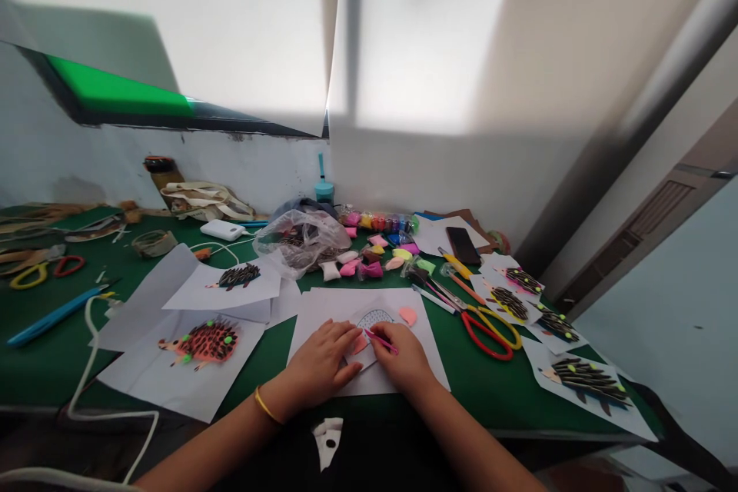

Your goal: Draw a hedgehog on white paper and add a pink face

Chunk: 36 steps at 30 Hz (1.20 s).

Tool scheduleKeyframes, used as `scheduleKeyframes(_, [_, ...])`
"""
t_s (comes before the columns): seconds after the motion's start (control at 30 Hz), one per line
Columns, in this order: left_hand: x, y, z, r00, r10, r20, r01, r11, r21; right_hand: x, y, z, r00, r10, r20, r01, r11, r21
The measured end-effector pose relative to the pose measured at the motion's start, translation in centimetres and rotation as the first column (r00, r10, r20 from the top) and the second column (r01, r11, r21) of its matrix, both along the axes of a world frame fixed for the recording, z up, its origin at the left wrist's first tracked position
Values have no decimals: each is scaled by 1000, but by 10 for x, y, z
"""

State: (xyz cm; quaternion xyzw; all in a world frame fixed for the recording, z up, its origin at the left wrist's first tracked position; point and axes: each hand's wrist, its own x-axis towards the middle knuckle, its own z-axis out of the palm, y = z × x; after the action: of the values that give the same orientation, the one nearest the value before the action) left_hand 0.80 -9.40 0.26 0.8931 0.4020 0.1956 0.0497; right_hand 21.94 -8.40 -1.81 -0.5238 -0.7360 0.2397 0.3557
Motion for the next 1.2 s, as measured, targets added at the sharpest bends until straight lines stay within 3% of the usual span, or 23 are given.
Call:
scheduleKeyframes(0.33, [0, -2, 2, 999, -25, -20, 26, 1000, 14, 2, -3, -4, 997, 18, 72, -24, 996, 82])
scheduleKeyframes(0.57, [0, -2, 2, 999, -25, -42, 25, 1000, 9, 0, -7, 3, 980, 120, 158, -144, 978, 150])
scheduleKeyframes(0.73, [-1, -2, 2, 999, -21, -37, 20, 1000, -8, 1, -9, 3, 990, 61, 124, -80, 985, 155])
scheduleKeyframes(0.97, [0, -3, 3, 999, -24, -42, 23, 1000, -8, 1, -13, 5, 976, 115, 187, -148, 974, 172])
scheduleKeyframes(1.2, [0, -3, 2, 999, -17, -50, 17, 1000, -1, 1, -12, 2, 988, 56, 143, -82, 980, 182])
